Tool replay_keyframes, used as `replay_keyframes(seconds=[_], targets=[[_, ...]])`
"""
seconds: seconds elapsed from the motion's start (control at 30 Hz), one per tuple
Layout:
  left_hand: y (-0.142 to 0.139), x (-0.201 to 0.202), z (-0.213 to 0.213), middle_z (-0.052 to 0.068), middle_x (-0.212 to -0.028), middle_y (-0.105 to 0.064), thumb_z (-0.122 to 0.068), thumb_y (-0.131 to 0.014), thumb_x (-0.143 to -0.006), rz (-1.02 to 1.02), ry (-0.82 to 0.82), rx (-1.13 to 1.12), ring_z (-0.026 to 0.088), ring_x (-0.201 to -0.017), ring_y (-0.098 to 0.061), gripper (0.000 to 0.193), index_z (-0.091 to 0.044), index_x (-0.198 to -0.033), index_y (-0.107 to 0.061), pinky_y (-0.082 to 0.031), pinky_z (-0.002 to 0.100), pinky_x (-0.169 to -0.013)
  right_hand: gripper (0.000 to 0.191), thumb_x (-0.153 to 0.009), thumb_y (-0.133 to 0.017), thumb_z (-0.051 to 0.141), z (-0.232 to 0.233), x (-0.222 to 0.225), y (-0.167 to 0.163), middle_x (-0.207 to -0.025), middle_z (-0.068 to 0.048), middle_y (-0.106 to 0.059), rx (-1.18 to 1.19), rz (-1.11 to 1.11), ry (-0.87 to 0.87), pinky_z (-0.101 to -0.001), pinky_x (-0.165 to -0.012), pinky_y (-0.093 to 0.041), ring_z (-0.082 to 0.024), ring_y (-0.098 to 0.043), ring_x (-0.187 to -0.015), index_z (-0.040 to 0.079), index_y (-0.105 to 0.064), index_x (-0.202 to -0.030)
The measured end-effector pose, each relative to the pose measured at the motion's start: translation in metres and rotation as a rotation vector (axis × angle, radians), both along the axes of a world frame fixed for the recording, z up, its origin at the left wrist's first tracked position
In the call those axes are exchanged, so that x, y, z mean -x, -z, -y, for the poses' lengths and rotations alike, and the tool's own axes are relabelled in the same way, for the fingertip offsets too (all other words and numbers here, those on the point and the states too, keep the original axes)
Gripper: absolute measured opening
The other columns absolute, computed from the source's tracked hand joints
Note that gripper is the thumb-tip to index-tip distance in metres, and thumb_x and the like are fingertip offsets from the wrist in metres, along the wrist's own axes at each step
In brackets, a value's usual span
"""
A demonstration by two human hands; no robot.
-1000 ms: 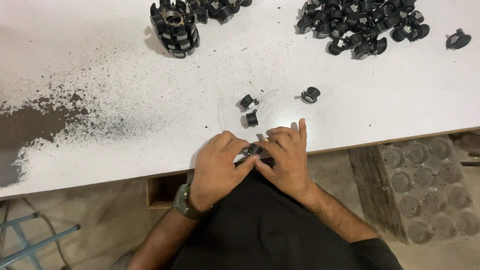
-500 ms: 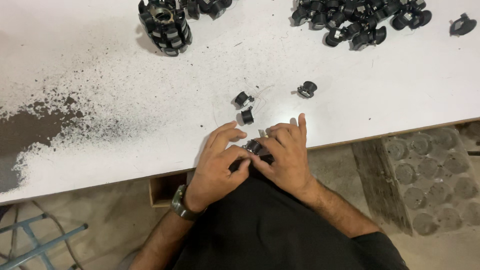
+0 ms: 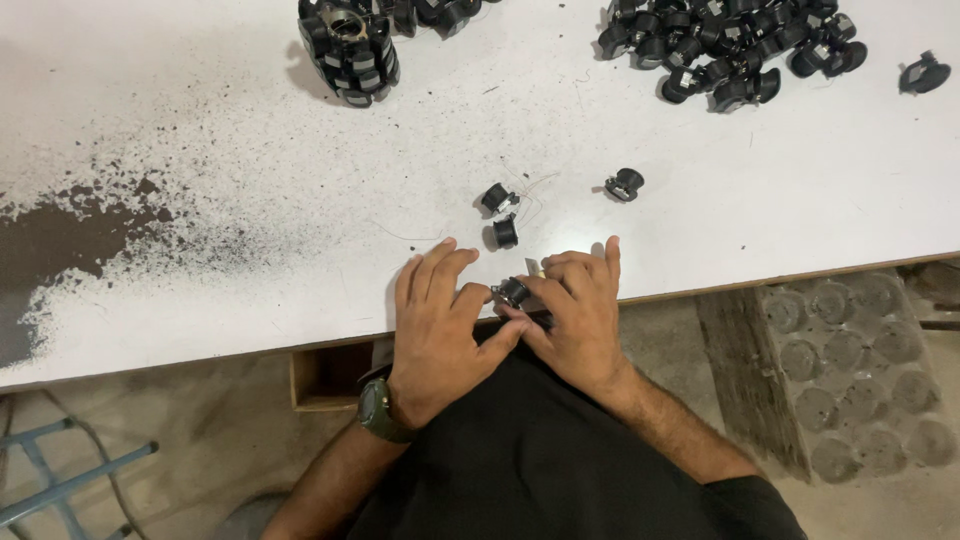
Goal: The person sits at a white workbench and assembles black plastic blade components onto metal hub pieces, pressing each blade into place by hand one at a time. Completed assemblies are set aside and stacked into molded trays on the table.
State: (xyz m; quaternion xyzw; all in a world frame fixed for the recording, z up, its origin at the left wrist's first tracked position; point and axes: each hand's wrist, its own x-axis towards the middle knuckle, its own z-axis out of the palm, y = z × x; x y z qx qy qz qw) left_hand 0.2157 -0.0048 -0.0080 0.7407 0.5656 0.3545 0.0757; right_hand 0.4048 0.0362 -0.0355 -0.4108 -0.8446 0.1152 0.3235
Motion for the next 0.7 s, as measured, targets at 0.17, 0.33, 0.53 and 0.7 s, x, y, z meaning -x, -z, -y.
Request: replay_keyframes(seconds=[0.17,0.33,0.53,0.7], targets=[[0.005,0.001,0.003,0.009,-0.131,-0.065,-0.016,-0.077,-0.088,0.165,0.021,0.107,0.031,-0.139,-0.053,0.008,-0.009,-0.089,-0.074,-0.028,0.062,-0.120,0.040,-0.076,-0.090,0.024,-0.001,-0.002,0.003,-0.106,-0.009,-0.056,0.009,-0.003,0.000,-0.0686,-0.122,-0.016,-0.030,-0.052,-0.114,0.008,-0.070,-0.107],[-0.001,0.017,0.013,0.008,-0.123,-0.066,-0.013,-0.078,-0.078,0.006,-0.087,0.115,0.031,-0.135,-0.055,0.012,-0.009,-0.076,-0.067,-0.030,0.061,-0.119,0.037,-0.079,-0.090,0.026,0.001,0.002,0.000,-0.106,-0.009,-0.056,-0.006,-0.019,0.024,-0.0692,-0.122,-0.015,-0.029,-0.052,-0.112,0.009,-0.070,-0.105],[-0.014,0.023,0.020,0.016,-0.134,-0.057,-0.018,-0.080,-0.080,-0.039,-0.039,-0.046,0.034,-0.137,-0.048,0.025,-0.007,-0.099,-0.068,-0.032,0.058,-0.117,0.048,-0.077,-0.090,0.028,0.003,-0.002,0.002,-0.107,-0.012,-0.055,-0.020,-0.051,0.019,-0.0676,-0.120,-0.013,-0.033,-0.051,-0.118,0.006,-0.071,-0.115],[-0.006,0.007,0.013,0.015,-0.139,-0.056,-0.019,-0.080,-0.085,-0.111,0.063,-0.100,0.033,-0.139,-0.046,0.026,-0.008,-0.105,-0.070,-0.031,0.056,-0.119,0.030,-0.085,-0.080,-0.001,0.011,-0.017,0.013,-0.101,-0.005,-0.059,-0.154,-0.205,-0.069,-0.0614,-0.133,-0.017,-0.028,-0.061,-0.124,0.010,-0.070,-0.111]])
